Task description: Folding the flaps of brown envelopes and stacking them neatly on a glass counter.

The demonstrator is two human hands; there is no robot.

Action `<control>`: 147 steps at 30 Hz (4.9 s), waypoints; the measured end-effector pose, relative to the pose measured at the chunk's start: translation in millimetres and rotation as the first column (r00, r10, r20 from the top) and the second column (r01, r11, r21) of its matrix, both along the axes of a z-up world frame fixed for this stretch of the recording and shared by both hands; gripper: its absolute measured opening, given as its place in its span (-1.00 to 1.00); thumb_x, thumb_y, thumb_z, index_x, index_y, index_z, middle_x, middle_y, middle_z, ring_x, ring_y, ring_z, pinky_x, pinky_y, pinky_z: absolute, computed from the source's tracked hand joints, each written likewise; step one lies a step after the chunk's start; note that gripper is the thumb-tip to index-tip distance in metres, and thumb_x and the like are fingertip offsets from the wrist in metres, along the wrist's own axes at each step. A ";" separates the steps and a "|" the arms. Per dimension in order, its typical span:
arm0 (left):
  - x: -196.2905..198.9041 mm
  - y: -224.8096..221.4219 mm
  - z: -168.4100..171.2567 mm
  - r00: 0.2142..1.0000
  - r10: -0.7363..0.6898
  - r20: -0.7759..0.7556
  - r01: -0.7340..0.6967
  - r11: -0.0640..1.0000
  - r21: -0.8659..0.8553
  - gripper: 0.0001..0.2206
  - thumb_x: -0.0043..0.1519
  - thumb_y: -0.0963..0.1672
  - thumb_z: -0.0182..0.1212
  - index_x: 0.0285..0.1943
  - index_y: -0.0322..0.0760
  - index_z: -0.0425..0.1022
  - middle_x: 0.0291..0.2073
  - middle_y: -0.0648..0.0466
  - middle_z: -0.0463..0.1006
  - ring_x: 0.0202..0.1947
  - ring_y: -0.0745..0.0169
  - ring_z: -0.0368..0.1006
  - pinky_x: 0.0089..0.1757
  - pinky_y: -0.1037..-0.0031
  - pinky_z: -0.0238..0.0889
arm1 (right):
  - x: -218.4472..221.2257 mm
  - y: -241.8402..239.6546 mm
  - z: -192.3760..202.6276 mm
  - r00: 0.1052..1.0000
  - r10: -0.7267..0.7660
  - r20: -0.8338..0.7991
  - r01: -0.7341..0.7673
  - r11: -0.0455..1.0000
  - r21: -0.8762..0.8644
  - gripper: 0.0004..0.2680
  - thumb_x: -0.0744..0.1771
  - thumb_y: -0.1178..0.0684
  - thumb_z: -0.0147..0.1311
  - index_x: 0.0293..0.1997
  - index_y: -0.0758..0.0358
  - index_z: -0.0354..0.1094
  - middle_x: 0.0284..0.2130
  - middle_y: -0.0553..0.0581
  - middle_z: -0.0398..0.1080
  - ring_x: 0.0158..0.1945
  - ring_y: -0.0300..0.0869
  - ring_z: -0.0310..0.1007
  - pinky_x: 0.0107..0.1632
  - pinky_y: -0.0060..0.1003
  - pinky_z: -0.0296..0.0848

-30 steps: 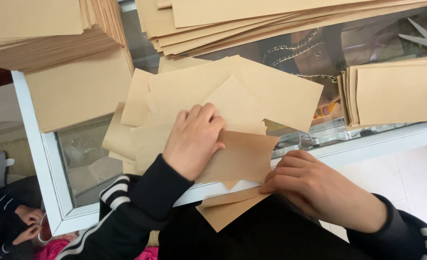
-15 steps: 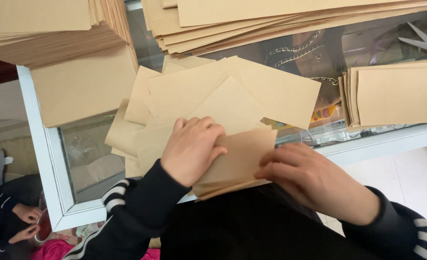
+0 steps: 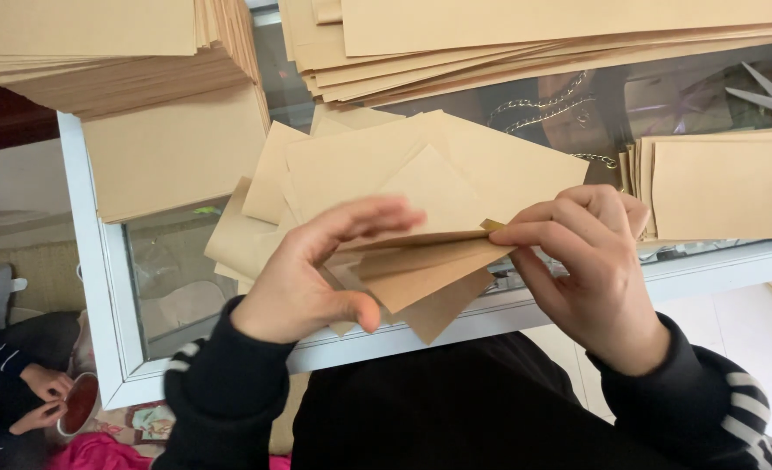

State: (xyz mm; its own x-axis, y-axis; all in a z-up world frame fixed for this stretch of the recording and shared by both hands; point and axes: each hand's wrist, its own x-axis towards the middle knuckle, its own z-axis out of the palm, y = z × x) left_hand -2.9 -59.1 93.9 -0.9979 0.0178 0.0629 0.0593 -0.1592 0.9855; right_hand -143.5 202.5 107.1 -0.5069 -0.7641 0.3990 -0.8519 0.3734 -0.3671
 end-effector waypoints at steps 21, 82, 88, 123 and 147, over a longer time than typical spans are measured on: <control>-5.1 61.5 -61.9 0.860 0.490 -0.141 -0.501 0.865 -0.046 -0.74 0.06 -0.31 0.38 -0.10 -0.30 0.51 -0.12 -0.05 0.59 0.03 0.01 0.52 0.12 0.13 0.39 | -4.4 6.7 -95.3 0.715 0.222 0.663 0.226 0.824 -0.520 -0.44 0.21 0.42 0.33 0.28 0.43 0.02 0.05 0.40 0.38 0.24 0.15 0.45 0.31 -0.03 0.37; 32.7 48.9 -78.6 0.829 0.559 -0.008 -0.189 0.268 -0.945 -0.57 0.06 -0.12 0.52 0.10 -0.15 0.49 -0.12 0.11 0.31 0.01 0.00 0.24 0.13 0.11 -0.10 | -17.1 -42.6 -71.3 0.951 -0.096 0.293 0.096 0.995 0.014 -0.56 0.32 0.05 0.32 0.36 0.22 0.31 0.27 0.19 0.35 0.27 0.10 0.33 0.20 -0.09 0.14; 40.5 59.4 -81.6 0.859 0.463 -0.220 -0.423 0.397 -0.815 -0.85 0.15 -0.18 0.36 -0.21 0.05 0.54 -0.28 0.29 0.44 -0.17 0.21 0.45 0.02 0.35 0.15 | -30.3 -27.9 -77.6 0.794 -0.031 0.607 0.095 0.993 -0.074 -0.57 0.29 0.24 0.31 0.32 0.38 0.30 -0.04 0.22 0.55 0.21 0.09 0.52 0.37 0.03 0.26; 44.3 22.6 -34.0 0.937 0.321 0.141 -0.238 0.878 -0.416 -0.84 0.21 -0.08 0.44 -0.21 -0.11 0.52 -0.30 0.23 0.65 -0.22 0.37 0.57 -0.07 0.50 0.36 | -41.2 23.7 -104.7 0.563 0.151 0.813 0.202 0.928 -0.312 -0.85 0.37 0.31 0.19 -0.09 0.17 0.31 -0.22 0.04 0.39 -0.13 -0.33 0.40 0.04 -0.50 0.44; 50.0 -3.5 3.9 0.875 0.484 0.000 -0.393 0.711 -0.583 -0.86 0.31 -0.09 0.30 -0.25 -0.21 0.63 -0.30 0.18 0.70 -0.25 0.34 0.57 -0.16 0.53 0.36 | 1.6 10.5 -85.3 0.562 0.298 0.772 0.046 0.920 -0.388 -0.93 0.42 0.14 0.08 -0.14 -0.02 0.39 0.39 0.25 0.29 0.31 -0.01 0.41 0.37 -0.12 0.38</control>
